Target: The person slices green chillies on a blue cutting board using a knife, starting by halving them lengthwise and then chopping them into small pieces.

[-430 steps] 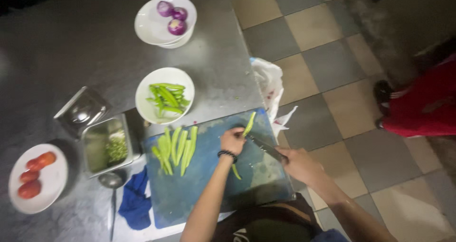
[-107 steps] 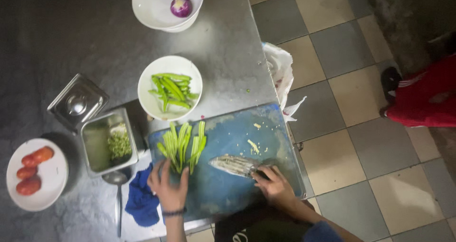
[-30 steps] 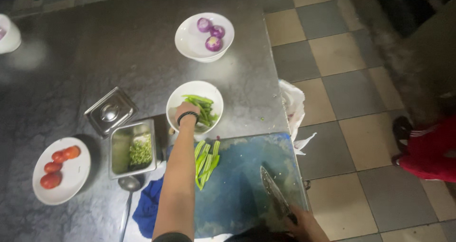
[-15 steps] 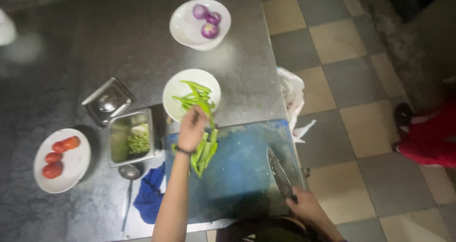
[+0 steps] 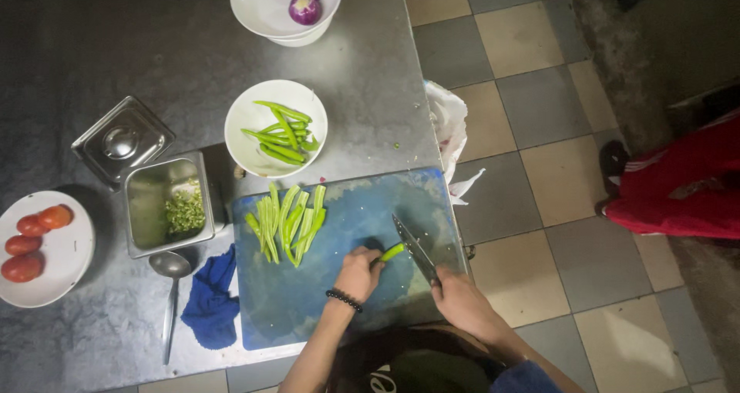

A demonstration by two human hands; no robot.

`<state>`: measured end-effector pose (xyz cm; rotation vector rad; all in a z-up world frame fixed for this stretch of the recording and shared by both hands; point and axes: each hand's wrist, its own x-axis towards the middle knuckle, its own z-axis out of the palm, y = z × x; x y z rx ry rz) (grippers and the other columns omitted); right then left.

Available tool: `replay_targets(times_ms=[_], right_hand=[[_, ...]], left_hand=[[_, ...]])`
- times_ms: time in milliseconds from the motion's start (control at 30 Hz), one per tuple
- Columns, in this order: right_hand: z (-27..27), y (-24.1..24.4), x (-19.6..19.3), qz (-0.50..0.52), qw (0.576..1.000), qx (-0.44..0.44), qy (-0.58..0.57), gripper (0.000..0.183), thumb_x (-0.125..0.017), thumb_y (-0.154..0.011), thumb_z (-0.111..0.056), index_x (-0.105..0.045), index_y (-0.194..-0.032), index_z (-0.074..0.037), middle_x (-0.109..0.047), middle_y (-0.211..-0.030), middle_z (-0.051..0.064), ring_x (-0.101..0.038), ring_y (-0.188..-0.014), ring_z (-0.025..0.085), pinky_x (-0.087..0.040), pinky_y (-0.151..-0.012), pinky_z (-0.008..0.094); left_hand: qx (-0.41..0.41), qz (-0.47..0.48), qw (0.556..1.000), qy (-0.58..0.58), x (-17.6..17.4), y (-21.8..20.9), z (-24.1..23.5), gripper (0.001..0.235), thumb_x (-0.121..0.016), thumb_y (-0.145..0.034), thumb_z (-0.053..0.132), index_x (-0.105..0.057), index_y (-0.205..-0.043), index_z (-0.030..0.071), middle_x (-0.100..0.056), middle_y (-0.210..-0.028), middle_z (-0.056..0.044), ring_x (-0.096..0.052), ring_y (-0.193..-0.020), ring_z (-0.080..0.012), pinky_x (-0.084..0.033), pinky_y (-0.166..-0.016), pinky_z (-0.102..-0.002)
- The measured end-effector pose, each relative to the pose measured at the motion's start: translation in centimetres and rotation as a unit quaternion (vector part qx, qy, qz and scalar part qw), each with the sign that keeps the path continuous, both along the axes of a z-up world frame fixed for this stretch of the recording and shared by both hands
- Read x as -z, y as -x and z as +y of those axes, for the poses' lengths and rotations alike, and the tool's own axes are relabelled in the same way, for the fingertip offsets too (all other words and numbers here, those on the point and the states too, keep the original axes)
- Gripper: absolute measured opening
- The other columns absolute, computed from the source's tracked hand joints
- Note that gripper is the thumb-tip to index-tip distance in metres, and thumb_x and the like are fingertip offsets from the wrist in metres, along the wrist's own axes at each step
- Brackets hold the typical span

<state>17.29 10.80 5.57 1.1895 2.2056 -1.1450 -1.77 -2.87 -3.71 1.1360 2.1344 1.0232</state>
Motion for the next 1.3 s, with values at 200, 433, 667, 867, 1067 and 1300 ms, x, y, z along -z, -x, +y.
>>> replay_targets(times_ms=[200, 433, 667, 867, 1067, 1300], right_hand=[[-0.4, 0.4, 0.9, -0.001, 0.998, -0.034, -0.047, 0.026, -0.056, -0.097, -0.024, -0.059, -0.113, -0.004, -0.072, -0.088, 0.028, -0.069, -0.088, 0.049, -0.055, -0.083, 0.058], [-1.6, 0.7, 3.7, -0.041, 0.998, -0.028, -0.040, 0.031, -0.059, -0.094, -0.023, -0.057, -0.118, -0.002, -0.069, -0.099, 0.033, -0.069, -0.092, 0.051, -0.056, -0.085, 0.057], [-0.8, -2.0, 10.7, 0.016, 0.999, 0.012, -0.050, 0.027, -0.055, -0.098, -0.025, -0.061, -0.115, -0.004, -0.073, -0.092, 0.030, -0.072, -0.088, 0.047, -0.057, -0.082, 0.055], [1.8, -1.0, 8.3, -0.004, 0.985, 0.122, 0.124, 0.028, -0.054, -0.101, -0.032, -0.064, -0.116, -0.011, -0.069, -0.073, 0.011, -0.060, -0.052, 0.020, -0.052, -0.049, 0.038], [1.0, 1.3, 4.2, 0.018, 0.959, 0.222, 0.178, 0.031, -0.056, -0.101, -0.032, -0.065, -0.115, -0.007, -0.060, -0.066, 0.006, -0.052, -0.045, 0.015, -0.045, -0.041, 0.033], [1.0, 2.7, 3.4, 0.012, 0.950, 0.226, 0.215, 0.031, -0.056, -0.101, -0.032, -0.062, -0.119, -0.008, -0.059, -0.066, 0.004, -0.050, -0.046, 0.014, -0.044, -0.042, 0.033]], left_hand=[[0.014, 0.001, 1.000, -0.005, 0.8, 0.2, 0.0, 0.019, -0.077, -0.081, 0.008, -0.075, -0.099, 0.003, -0.071, -0.091, -0.020, -0.067, -0.086, -0.0420, -0.055, -0.079, -0.048], [-0.015, 0.004, 0.999, -0.031, 1.7, -1.1, -0.5, 0.017, -0.077, -0.079, 0.006, -0.077, -0.095, 0.003, -0.072, -0.091, -0.020, -0.069, -0.087, -0.0404, -0.055, -0.080, -0.046], [-0.133, 0.133, 0.982, 0.010, -2.7, -2.2, -0.8, 0.022, -0.083, -0.070, 0.011, -0.077, -0.091, 0.006, -0.074, -0.088, -0.018, -0.067, -0.085, -0.0419, -0.053, -0.075, -0.049], [-0.139, -0.015, 0.990, 0.021, -2.7, -2.2, -0.7, 0.037, -0.088, -0.071, 0.018, -0.073, -0.102, 0.004, -0.069, -0.091, -0.018, -0.068, -0.075, -0.0352, -0.055, -0.070, -0.042], [-0.195, -0.147, 0.969, -0.023, 2.3, -1.5, -1.3, 0.024, -0.086, -0.077, 0.012, -0.079, -0.098, 0.003, -0.081, -0.083, -0.008, -0.075, -0.071, -0.0144, -0.059, -0.070, -0.028], [-0.189, -0.159, 0.969, 0.010, 2.0, -1.4, -0.6, 0.026, -0.088, -0.073, 0.011, -0.079, -0.096, 0.002, -0.081, -0.083, -0.009, -0.074, -0.069, -0.0120, -0.059, -0.069, -0.027]])
